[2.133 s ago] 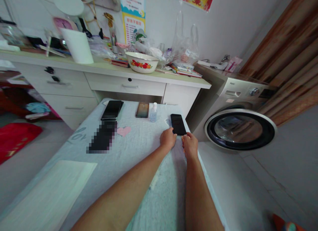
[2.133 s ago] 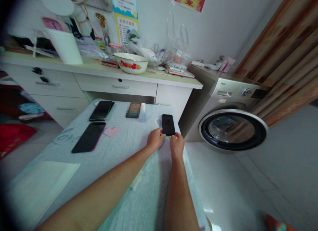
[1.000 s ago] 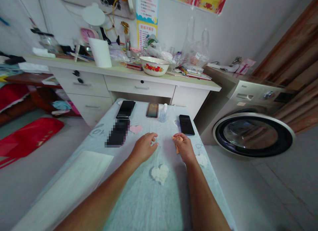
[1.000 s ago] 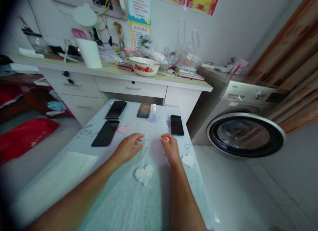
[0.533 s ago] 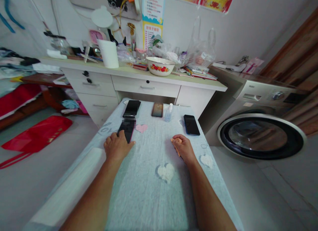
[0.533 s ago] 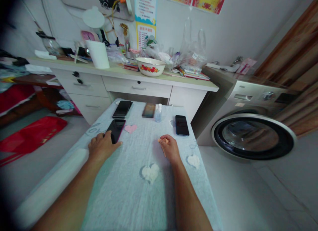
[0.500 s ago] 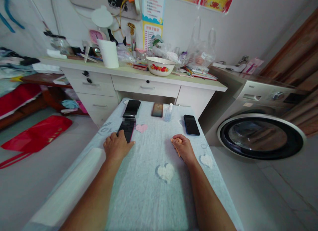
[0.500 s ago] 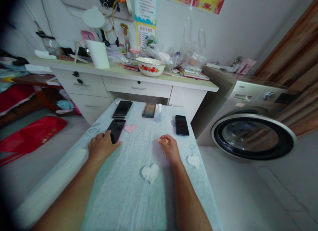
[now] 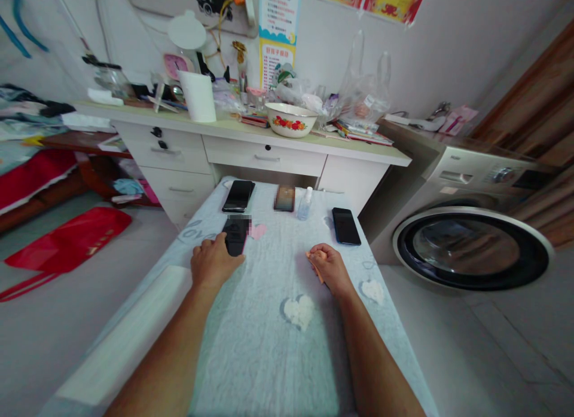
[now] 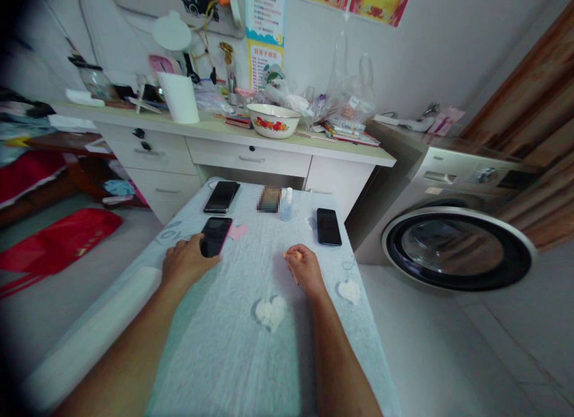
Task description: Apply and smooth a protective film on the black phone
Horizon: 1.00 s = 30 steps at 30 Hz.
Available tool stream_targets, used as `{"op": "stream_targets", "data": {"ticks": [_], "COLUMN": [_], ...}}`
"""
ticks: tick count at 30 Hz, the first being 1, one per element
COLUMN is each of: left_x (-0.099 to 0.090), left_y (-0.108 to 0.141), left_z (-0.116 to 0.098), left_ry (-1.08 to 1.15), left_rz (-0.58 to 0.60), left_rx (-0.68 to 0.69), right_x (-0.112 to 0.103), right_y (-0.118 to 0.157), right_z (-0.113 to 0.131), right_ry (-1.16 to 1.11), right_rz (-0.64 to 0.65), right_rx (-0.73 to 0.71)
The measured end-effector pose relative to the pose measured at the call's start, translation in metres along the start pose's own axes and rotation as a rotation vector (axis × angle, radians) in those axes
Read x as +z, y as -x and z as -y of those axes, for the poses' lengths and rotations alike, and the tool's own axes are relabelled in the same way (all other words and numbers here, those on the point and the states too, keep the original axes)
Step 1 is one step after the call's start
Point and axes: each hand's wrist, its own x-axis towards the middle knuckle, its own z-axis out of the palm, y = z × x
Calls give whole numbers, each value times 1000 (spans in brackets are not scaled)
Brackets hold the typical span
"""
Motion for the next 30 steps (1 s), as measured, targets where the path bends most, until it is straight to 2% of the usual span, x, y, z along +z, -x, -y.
{"op": "stream_targets", "data": {"ticks": [6,13,19,30], "left_x": [-1,2,8,4], "left_y": [23,51,72,99], "left_z": [-20,-41,-48,-55], "left_ry": [37,67,104,92], "left_rz": [5,21,18,60], "left_rx": [114,243,334,386], "right_x": [0,2,10,26], "right_y": [3,3,4,6], "right_z": [2,3,2,-1], "right_ry": [10,50,73,263], "right_rz": [84,57,72,73], "right_rx": [-45,-55,-121,-219]}}
